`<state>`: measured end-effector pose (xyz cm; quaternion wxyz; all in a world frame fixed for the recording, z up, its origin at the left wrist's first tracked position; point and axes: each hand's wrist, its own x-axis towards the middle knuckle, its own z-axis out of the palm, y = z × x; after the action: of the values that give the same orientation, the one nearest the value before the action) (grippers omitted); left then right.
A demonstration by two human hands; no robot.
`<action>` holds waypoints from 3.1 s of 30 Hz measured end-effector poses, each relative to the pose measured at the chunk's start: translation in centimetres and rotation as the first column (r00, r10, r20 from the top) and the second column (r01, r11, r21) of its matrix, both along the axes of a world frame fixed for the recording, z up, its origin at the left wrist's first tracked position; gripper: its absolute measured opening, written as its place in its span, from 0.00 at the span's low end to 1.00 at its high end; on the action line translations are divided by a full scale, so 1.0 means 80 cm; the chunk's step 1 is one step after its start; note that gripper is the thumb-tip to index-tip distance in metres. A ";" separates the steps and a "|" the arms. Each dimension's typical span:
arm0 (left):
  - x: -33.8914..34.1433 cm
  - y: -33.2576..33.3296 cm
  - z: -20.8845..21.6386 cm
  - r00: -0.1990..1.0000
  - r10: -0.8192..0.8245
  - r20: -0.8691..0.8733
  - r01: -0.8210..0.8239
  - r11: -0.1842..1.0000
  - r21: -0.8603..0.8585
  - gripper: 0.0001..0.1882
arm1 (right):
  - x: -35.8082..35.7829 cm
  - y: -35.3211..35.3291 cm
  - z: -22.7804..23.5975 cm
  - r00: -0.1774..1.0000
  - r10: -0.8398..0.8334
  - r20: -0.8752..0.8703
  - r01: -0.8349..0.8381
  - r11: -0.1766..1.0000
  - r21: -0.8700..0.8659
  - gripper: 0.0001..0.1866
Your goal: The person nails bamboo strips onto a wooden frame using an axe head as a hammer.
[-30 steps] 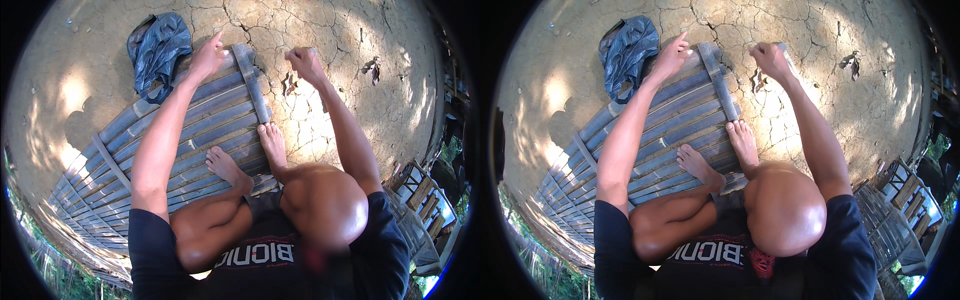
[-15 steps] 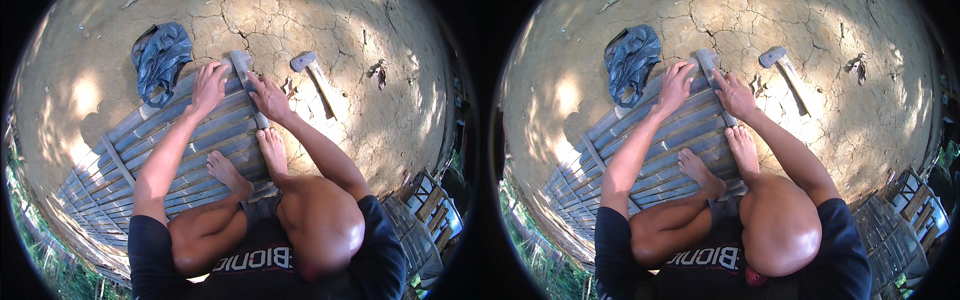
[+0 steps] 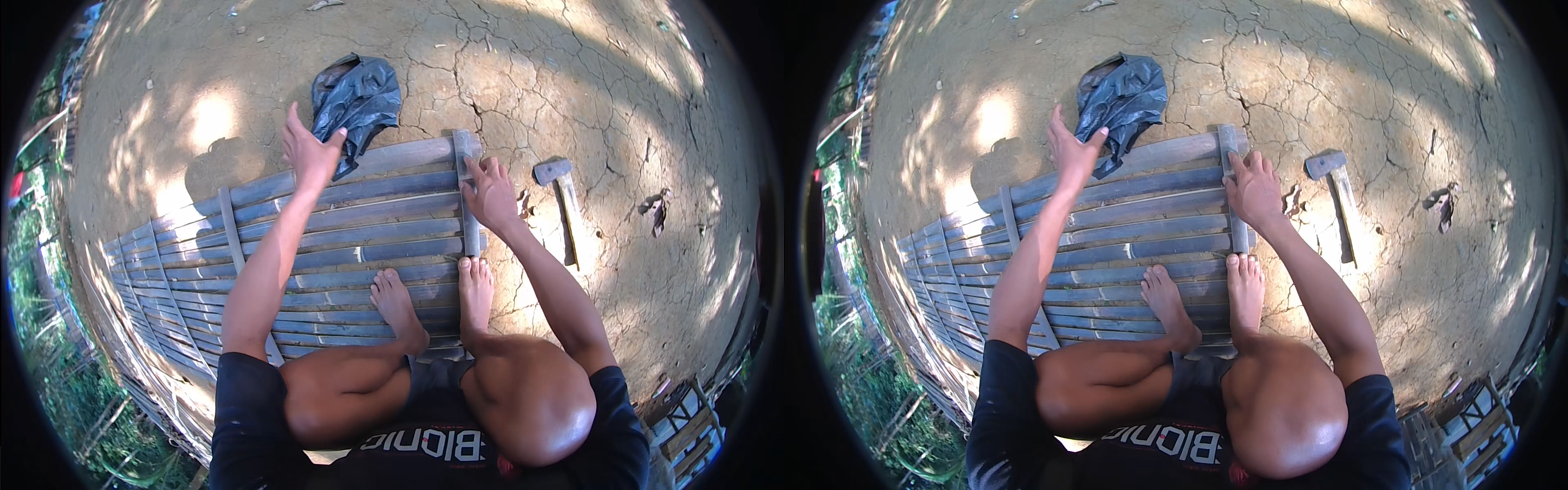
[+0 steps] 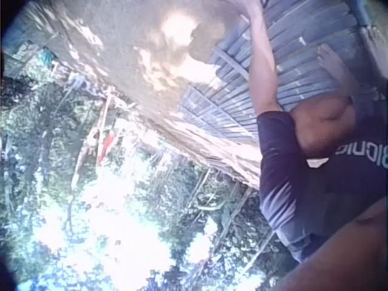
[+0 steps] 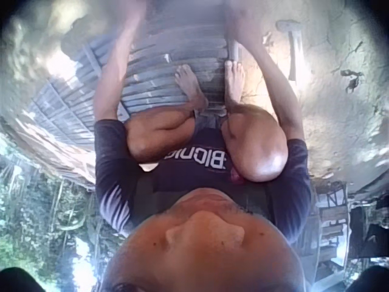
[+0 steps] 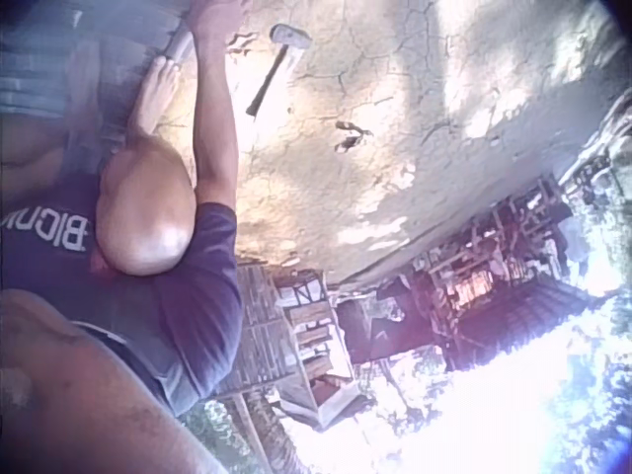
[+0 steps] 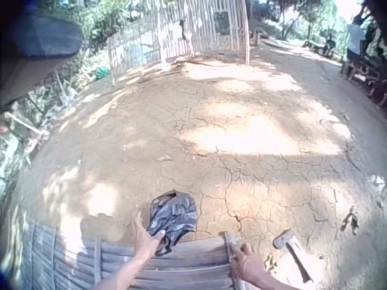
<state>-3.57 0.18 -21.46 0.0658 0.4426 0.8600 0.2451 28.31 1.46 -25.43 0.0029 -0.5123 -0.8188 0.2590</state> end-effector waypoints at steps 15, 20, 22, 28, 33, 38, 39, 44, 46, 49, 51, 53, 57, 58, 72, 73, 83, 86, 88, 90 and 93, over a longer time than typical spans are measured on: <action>-0.044 0.058 -0.048 0.459 0.075 0.885 -0.291 0.954 0.070 0.11 | -0.198 0.192 0.049 0.875 -0.188 -0.447 -0.042 0.889 -0.456 0.21; -0.094 0.035 -0.031 0.362 0.227 0.904 -0.395 0.916 -0.072 0.10 | -0.092 0.291 0.045 0.989 -0.075 -0.127 0.058 0.989 -0.138 0.19; -0.097 0.026 -0.039 0.600 0.184 0.779 -0.345 0.937 0.045 0.10 | -0.095 0.285 0.052 0.978 -0.004 -0.209 0.025 0.995 0.096 0.20; -0.023 0.056 0.021 0.971 -0.192 0.145 0.136 0.935 0.329 0.11 | -0.174 0.201 0.101 0.719 0.392 -0.573 -0.181 0.903 0.391 0.09; -0.020 0.115 -0.056 0.910 -0.402 0.099 0.406 0.913 -0.025 0.11 | -0.185 0.205 0.049 0.895 0.436 -0.090 -0.425 0.897 0.124 0.16; -0.017 0.139 -0.083 0.930 -0.367 0.015 0.367 0.927 -0.072 0.14 | -0.138 0.235 0.042 0.937 0.253 -0.241 -0.216 0.962 0.168 0.18; -0.019 0.142 -0.091 0.919 -0.393 -0.027 0.391 0.919 -0.038 0.13 | -0.128 0.242 0.046 0.937 0.212 -0.276 -0.179 0.974 0.140 0.18; -0.042 0.153 -0.104 0.902 -0.414 0.120 0.417 0.909 -0.006 0.06 | -0.047 0.232 0.057 0.853 -0.101 -0.511 0.078 0.995 -0.067 0.17; -0.035 0.166 -0.089 0.919 -0.302 0.253 0.344 0.928 -0.141 0.04 | -0.002 0.213 0.052 0.786 -0.284 -0.550 0.250 0.958 -0.138 0.18; -0.051 0.173 -0.087 0.932 -0.289 0.217 0.323 0.936 -0.141 0.08 | 0.065 0.190 0.037 0.756 -0.432 -0.491 0.372 0.902 -0.220 0.19; -0.060 0.172 -0.084 0.941 -0.294 0.167 0.319 0.935 -0.153 0.11 | 0.096 0.164 0.039 0.774 -0.451 -0.445 0.412 0.892 -0.188 0.20; -0.075 0.175 -0.080 0.937 -0.306 0.167 0.336 0.920 -0.200 0.13 | 0.121 0.152 0.041 0.798 -0.470 -0.377 0.460 0.879 -0.122 0.23; -0.050 0.176 -0.046 0.948 -0.273 0.166 0.311 0.907 -0.286 0.11 | 0.189 0.098 0.013 0.762 -0.564 -0.319 0.537 0.825 -0.177 0.27; -0.054 0.173 -0.044 0.959 -0.237 0.153 0.270 0.929 -0.253 0.11 | 0.184 0.083 0.014 0.780 -0.558 -0.282 0.543 0.828 -0.138 0.27; -0.022 0.151 -0.070 0.901 0.021 0.434 0.003 0.999 -0.054 0.11 | -0.004 -0.004 0.010 0.802 -0.353 -0.482 0.189 0.915 -0.356 0.15; -0.023 0.148 -0.069 0.857 0.020 0.515 -0.007 1.000 -0.028 0.11 | -0.007 -0.004 0.017 0.787 -0.366 -0.497 0.183 0.908 -0.378 0.15; 0.085 0.069 0.017 -0.043 -0.166 0.985 0.206 0.963 0.171 0.12 | -0.043 0.067 0.082 0.437 -0.515 -0.737 0.084 0.840 -0.536 0.17; 0.147 0.040 0.034 0.011 -0.142 0.990 0.212 0.968 0.136 0.14 | -0.055 0.077 0.073 0.299 -0.528 -0.795 -0.022 0.829 -0.558 0.12; 0.164 0.021 0.021 0.079 -0.103 0.992 0.244 0.966 0.081 0.13 | -0.042 0.064 0.068 0.397 -0.509 -0.764 0.020 0.837 -0.547 0.11; 0.180 0.003 0.004 0.150 -0.081 0.985 0.316 0.948 0.030 0.12 | -0.021 0.036 0.043 0.379 -0.577 -0.723 0.048 0.793 -0.607 0.11; 0.207 -0.031 -0.027 0.301 -0.246 0.921 0.392 0.913 0.116 0.05 | 0.011 -0.010 -0.002 0.461 -0.629 -0.626 0.156 0.752 -0.640 0.11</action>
<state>12.96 -2.26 -23.59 0.6094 0.3858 0.5830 0.3741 29.16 0.70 -25.56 0.3099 -0.4962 -0.4763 0.6565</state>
